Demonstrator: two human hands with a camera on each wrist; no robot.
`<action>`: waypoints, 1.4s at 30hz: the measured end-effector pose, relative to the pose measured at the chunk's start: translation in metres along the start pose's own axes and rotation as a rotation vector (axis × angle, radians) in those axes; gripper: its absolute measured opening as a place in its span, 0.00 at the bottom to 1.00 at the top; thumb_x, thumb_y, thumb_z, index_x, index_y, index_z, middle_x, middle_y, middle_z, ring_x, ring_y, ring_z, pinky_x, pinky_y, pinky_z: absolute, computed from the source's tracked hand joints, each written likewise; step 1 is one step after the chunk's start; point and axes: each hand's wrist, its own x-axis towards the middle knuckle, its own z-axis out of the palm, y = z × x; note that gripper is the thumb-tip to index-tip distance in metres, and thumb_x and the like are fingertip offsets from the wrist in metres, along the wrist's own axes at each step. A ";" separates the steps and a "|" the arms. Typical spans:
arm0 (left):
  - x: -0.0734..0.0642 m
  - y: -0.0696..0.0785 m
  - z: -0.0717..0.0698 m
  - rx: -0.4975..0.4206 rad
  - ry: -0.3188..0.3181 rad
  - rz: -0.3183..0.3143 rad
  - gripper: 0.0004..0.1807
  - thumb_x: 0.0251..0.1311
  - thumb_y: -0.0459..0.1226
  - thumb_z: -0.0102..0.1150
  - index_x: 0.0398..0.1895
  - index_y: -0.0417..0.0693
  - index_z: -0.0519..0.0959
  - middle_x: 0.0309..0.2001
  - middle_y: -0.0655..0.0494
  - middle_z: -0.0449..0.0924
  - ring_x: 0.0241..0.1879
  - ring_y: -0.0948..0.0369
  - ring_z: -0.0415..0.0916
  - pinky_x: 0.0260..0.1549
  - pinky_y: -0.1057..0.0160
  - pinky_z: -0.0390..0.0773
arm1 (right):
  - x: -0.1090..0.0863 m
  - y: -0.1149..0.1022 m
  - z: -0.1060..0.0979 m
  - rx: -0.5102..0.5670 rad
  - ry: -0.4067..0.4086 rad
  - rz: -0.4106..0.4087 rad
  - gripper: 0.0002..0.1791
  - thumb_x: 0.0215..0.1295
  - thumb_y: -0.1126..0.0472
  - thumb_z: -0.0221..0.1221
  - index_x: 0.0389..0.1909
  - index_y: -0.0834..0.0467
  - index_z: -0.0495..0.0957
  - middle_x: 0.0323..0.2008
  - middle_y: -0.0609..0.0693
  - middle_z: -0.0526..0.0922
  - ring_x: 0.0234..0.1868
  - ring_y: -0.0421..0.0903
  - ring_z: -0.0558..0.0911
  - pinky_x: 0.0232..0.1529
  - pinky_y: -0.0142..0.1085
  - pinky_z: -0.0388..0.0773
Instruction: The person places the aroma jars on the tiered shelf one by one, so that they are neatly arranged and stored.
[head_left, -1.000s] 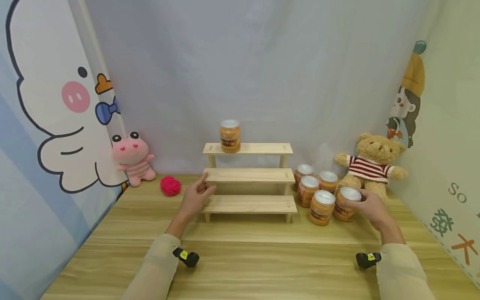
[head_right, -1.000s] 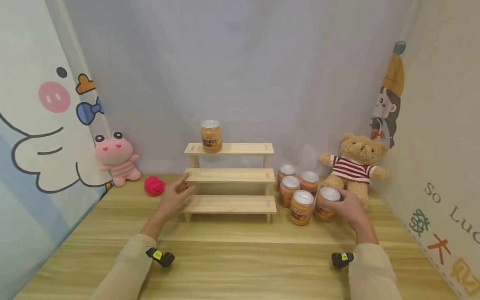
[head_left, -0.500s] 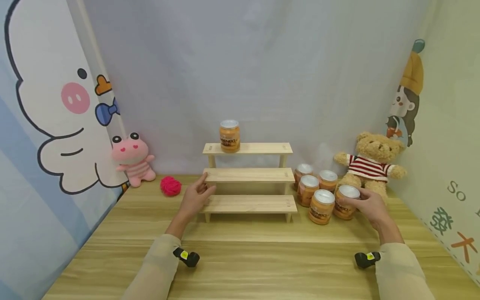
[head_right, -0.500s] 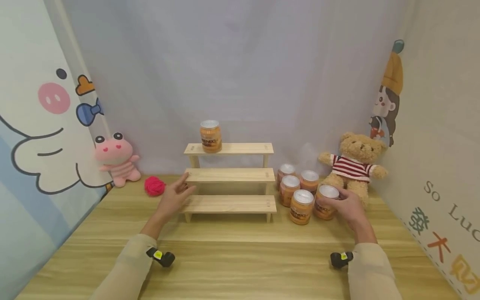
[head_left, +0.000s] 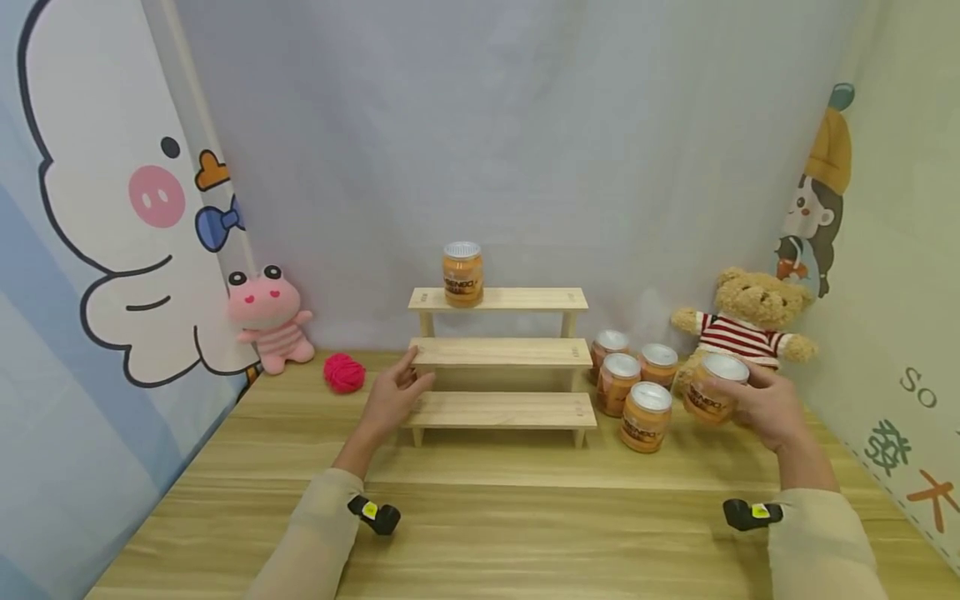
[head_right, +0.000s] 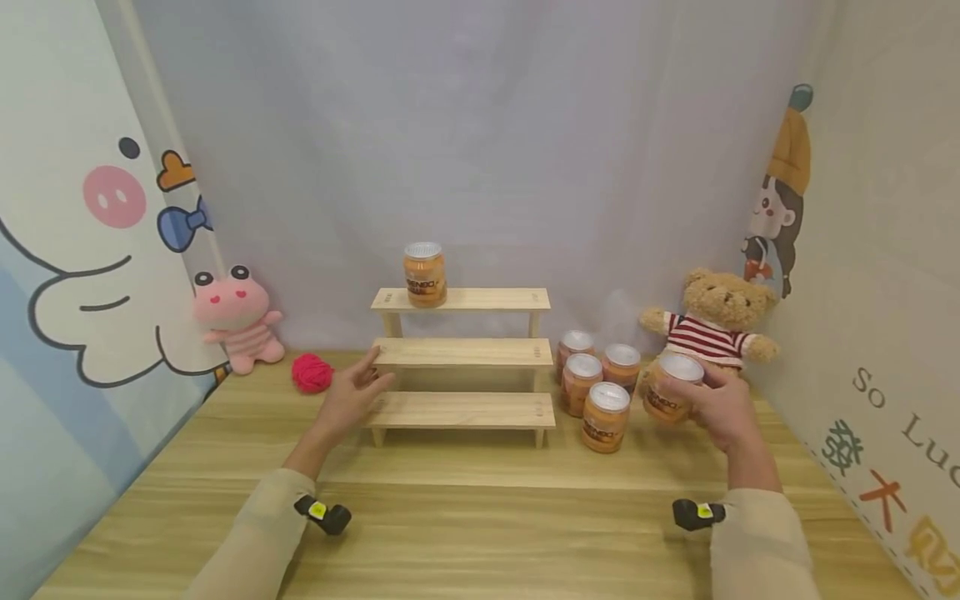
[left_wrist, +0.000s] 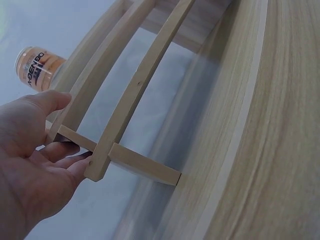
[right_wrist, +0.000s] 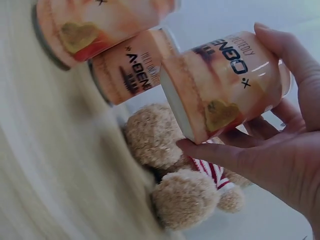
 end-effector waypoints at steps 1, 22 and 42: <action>0.000 0.000 0.000 -0.001 0.002 0.000 0.38 0.72 0.37 0.58 0.77 0.36 0.52 0.75 0.37 0.52 0.71 0.45 0.58 0.66 0.54 0.64 | -0.001 -0.003 0.000 0.004 -0.007 -0.002 0.35 0.67 0.64 0.65 0.74 0.53 0.66 0.41 0.34 0.82 0.38 0.35 0.81 0.31 0.32 0.81; 0.017 -0.033 0.001 -0.017 0.027 0.009 0.40 0.71 0.41 0.60 0.79 0.43 0.52 0.75 0.40 0.53 0.71 0.46 0.58 0.66 0.54 0.63 | -0.003 -0.053 0.052 0.114 -0.130 -0.171 0.15 0.67 0.71 0.63 0.46 0.47 0.86 0.43 0.41 0.85 0.45 0.35 0.82 0.44 0.26 0.80; 0.017 -0.040 0.001 -0.035 0.035 0.043 0.39 0.71 0.37 0.60 0.79 0.42 0.53 0.75 0.40 0.53 0.71 0.45 0.58 0.66 0.54 0.64 | 0.049 -0.088 0.160 -0.096 -0.210 -0.081 0.38 0.62 0.53 0.70 0.70 0.63 0.69 0.64 0.62 0.74 0.66 0.54 0.72 0.66 0.46 0.69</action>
